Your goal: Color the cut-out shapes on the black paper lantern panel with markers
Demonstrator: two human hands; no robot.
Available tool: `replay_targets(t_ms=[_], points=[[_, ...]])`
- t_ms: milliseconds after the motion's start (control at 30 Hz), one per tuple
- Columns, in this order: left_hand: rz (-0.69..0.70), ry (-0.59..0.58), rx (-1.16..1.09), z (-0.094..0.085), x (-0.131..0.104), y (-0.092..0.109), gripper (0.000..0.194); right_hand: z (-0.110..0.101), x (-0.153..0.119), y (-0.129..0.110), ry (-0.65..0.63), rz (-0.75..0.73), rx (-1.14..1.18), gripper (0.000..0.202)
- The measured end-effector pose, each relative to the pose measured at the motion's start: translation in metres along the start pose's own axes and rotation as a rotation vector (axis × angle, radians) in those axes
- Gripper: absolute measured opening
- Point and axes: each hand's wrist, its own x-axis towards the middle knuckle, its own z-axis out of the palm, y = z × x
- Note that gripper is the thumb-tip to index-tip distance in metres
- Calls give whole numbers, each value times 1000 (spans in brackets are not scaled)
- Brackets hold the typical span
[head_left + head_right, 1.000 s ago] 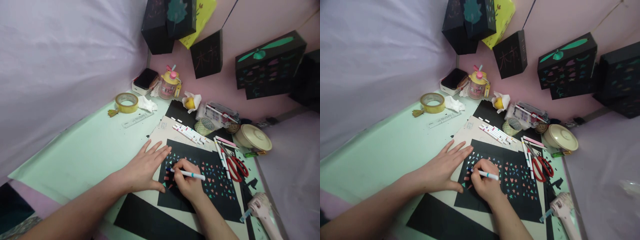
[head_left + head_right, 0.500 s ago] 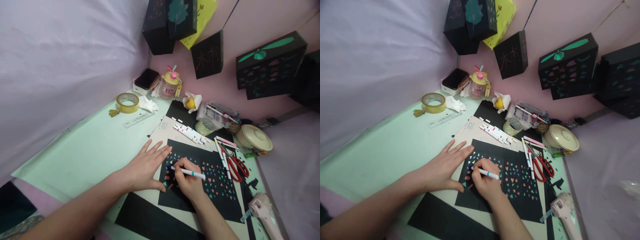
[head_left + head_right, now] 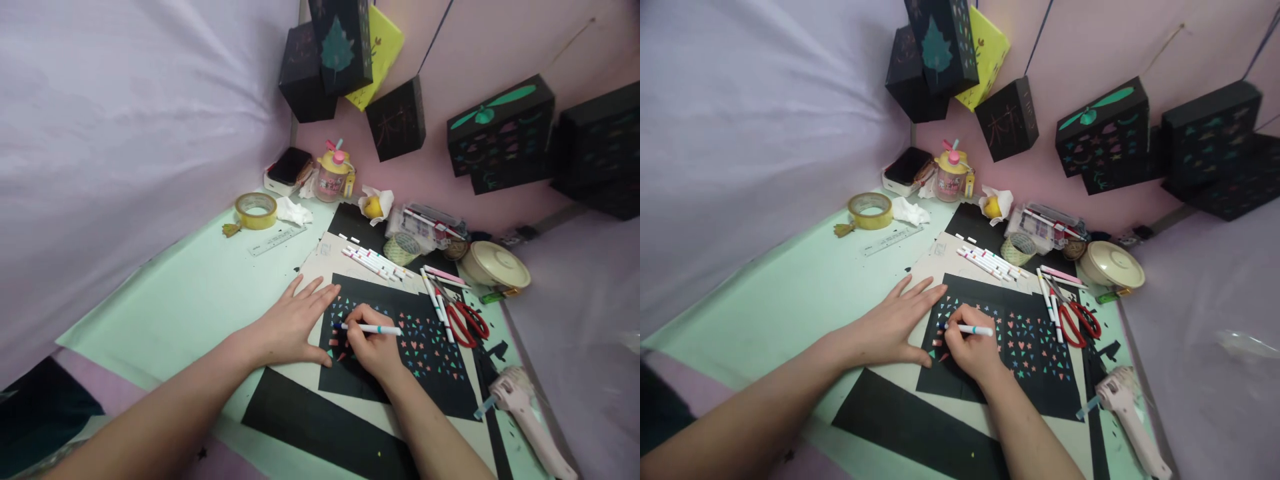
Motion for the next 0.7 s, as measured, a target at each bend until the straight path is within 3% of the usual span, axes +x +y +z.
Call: replay_targets(t_ms=[233,433,600,700], points=[[14,-6,28,-3,0,2,108,-5,-1,9,233,127,152,17],[23,-15,49,-5,-2,4,107,-10,-2,8,343,137,175,17],[7,-16,49,-10,-3,8,108,-16,0,9,339,124,135,17],[12,-26,59,-11,-3,9,106,-24,1,12,269,118,119,15]])
